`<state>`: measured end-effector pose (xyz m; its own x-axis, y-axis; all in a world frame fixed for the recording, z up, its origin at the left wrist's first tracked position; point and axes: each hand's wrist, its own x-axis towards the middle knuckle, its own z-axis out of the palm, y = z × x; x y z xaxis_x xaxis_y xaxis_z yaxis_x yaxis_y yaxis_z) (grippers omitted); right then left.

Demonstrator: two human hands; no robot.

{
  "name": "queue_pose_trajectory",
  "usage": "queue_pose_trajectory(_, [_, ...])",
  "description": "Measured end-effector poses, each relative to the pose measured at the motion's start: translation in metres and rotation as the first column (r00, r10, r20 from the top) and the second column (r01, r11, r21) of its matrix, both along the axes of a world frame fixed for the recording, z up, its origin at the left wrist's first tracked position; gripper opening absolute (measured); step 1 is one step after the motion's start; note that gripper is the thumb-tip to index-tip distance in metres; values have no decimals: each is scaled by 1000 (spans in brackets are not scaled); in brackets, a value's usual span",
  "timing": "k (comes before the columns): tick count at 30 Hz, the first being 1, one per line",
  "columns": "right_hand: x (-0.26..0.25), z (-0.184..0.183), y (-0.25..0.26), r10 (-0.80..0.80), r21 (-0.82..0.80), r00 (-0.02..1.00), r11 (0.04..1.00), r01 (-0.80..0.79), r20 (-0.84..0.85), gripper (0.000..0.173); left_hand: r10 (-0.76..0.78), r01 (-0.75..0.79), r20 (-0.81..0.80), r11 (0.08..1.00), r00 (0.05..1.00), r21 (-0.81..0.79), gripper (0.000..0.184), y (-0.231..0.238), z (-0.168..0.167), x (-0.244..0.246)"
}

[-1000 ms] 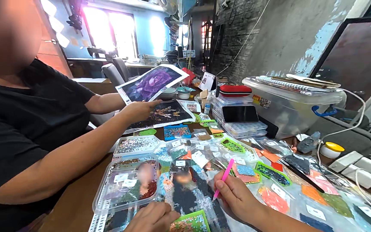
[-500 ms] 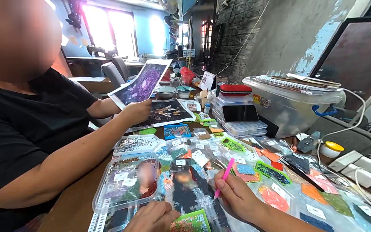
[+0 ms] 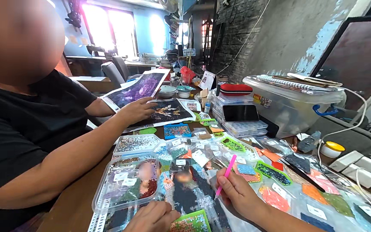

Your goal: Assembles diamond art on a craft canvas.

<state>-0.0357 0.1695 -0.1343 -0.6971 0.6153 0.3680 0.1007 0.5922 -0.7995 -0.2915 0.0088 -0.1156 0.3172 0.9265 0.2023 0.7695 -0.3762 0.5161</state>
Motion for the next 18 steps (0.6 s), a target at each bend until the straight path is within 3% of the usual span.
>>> queue_pose_trajectory(5, [1,-3,1,24,96,999,995,-26,30,43,0,0,-1,1000,1000,3,49,0,0,0])
queue_pose_trajectory(18, [0,-3,2,35,171,999,984,-38,22,42,-4,4,-4,1000,1000,14,49,0,-1,0])
